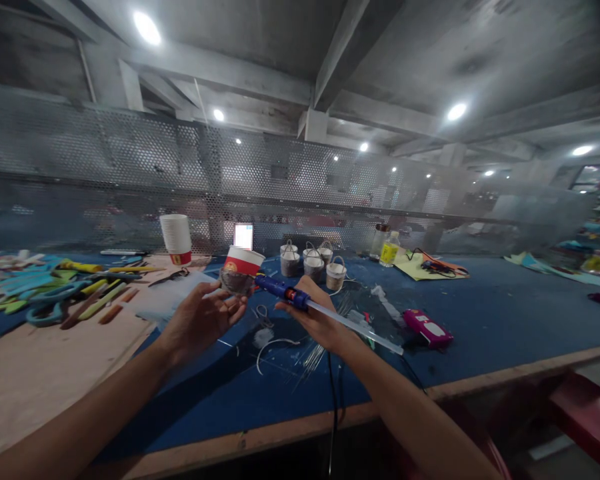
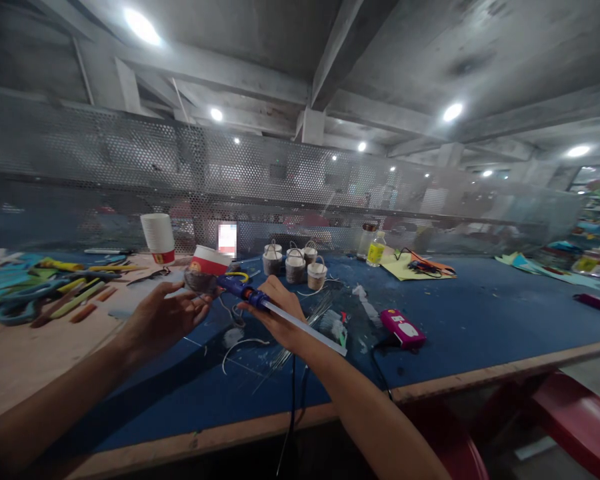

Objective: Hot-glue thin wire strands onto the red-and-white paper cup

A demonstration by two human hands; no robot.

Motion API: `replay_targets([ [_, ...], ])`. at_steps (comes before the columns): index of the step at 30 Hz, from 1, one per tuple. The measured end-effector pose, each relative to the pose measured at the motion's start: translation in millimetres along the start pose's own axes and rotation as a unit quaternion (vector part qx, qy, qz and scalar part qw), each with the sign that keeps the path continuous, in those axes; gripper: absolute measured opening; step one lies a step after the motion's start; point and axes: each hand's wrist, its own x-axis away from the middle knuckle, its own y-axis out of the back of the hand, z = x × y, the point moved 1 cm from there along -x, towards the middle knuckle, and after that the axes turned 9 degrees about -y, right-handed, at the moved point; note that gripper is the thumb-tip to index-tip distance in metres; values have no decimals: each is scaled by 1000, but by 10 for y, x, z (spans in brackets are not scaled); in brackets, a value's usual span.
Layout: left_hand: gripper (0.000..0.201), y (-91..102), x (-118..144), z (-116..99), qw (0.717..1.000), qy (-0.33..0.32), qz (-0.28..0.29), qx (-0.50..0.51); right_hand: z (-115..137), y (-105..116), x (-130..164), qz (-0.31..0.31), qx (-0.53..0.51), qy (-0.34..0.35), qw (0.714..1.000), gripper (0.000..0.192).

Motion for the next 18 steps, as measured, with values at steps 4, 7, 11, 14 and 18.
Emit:
replay_targets([
  [4, 19, 39, -23, 0, 1000, 11, -12, 14, -16, -4, -5, 2, 2, 2, 1000, 36],
  [7, 20, 66, -40, -3, 1000, 14, 0, 23, -2, 4, -5, 0, 10, 1, 1000, 35],
  [11, 22, 77, -43, -9, 999, 23, 16, 35, 30, 15, -2, -1, 1, -3, 1000, 34],
  [14, 25, 73, -39, -16, 999, 27, 18, 39, 39, 17, -3, -4, 4, -2, 1000, 33],
  [18, 27, 70, -33, -26, 998, 35, 9, 44, 23, 15, -2, -7, 9, 1, 1000, 33],
])
